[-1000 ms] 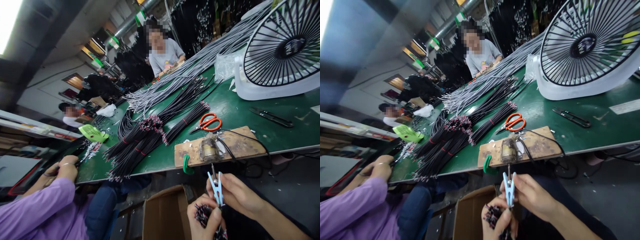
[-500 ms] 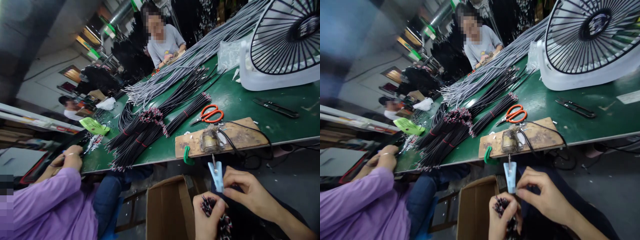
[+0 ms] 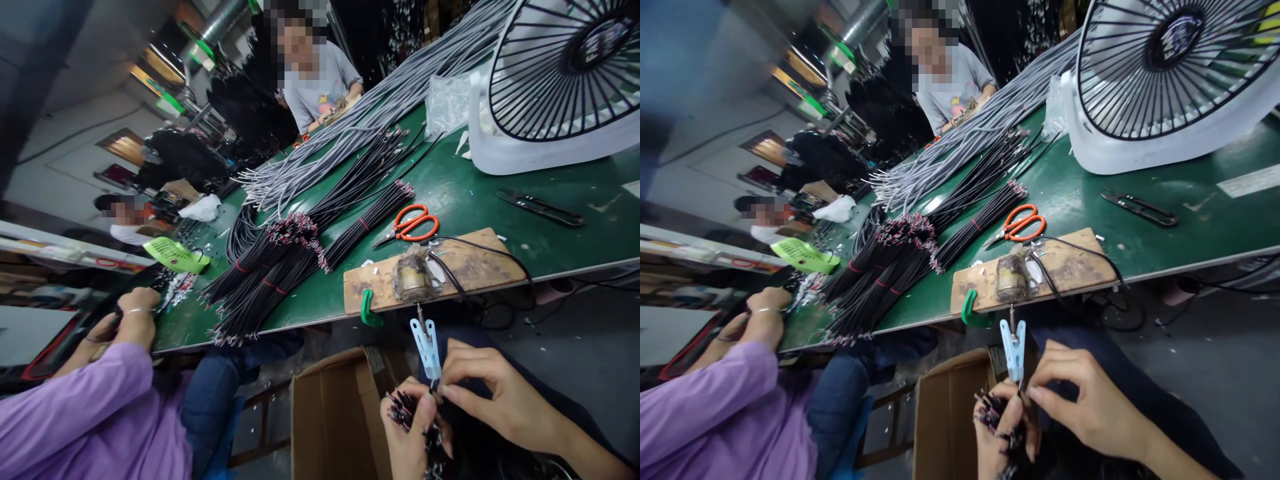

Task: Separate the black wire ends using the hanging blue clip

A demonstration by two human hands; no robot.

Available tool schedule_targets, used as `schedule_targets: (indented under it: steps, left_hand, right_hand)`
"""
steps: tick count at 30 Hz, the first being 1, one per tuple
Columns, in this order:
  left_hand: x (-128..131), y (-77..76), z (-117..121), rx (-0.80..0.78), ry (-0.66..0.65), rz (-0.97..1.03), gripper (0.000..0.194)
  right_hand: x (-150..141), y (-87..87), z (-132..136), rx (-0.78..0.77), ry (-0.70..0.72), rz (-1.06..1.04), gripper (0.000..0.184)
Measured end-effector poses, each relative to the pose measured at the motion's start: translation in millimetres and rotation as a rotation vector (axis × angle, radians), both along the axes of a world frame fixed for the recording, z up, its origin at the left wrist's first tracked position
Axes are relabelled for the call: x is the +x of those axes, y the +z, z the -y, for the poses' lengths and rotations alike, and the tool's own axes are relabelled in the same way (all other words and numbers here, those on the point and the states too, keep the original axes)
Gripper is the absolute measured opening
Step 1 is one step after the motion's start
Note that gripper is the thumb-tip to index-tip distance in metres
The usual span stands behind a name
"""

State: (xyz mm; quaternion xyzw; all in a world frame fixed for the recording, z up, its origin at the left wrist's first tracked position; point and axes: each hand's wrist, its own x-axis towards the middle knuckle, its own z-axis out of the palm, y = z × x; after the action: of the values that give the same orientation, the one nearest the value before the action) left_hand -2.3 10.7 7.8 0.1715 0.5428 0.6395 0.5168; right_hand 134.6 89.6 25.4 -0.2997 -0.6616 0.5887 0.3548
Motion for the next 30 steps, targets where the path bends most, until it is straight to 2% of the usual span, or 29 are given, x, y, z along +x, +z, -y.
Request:
schedule_targets:
  steps: [5,13,19,21,24,27,30]
  left_hand:
    - [1.2,-5.8,3.8,0.048,-0.064,0.032,0.032]
    - [1.8,-11.2,9.2,-0.017,-0.084,0.027,0.041]
    - [-0.7,-0.9,1.2,0.056,-0.149,-0.008,0.036]
    - [-1.9,0.6,0.1,0.05,-0.146,-0.016,0.037]
    - [-2.8,-0.7,1.2,0.005,-0.119,0.018,0.04]
    - [-2.3,-2.6,3.0,-0.035,-0.114,0.057,0.042]
    - [-1.7,-2.7,2.5,-0.037,-0.125,0.015,0.042]
  right_hand:
    - [0.0,0.3,-0.2,0.058,-0.047,-0.02,0.018]
    - [-3.1,-2.3,-2.6,0.111,-0.003,-0.105,0.017]
    - [-3.8,-6.4,-5.0,-0.016,0.061,-0.161,0.027]
    - [-3.1,-8.7,-5.9,-0.027,0.062,-0.175,0.025]
    - [-2.0,-10.9,-5.8,0.064,0.027,-0.178,0.013]
    - [-2.7,-11.0,-4.3,0.152,-0.012,-0.188,0.012]
    - [-6.2,-10.7,-2.5,0.119,-0.017,-0.182,0.016]
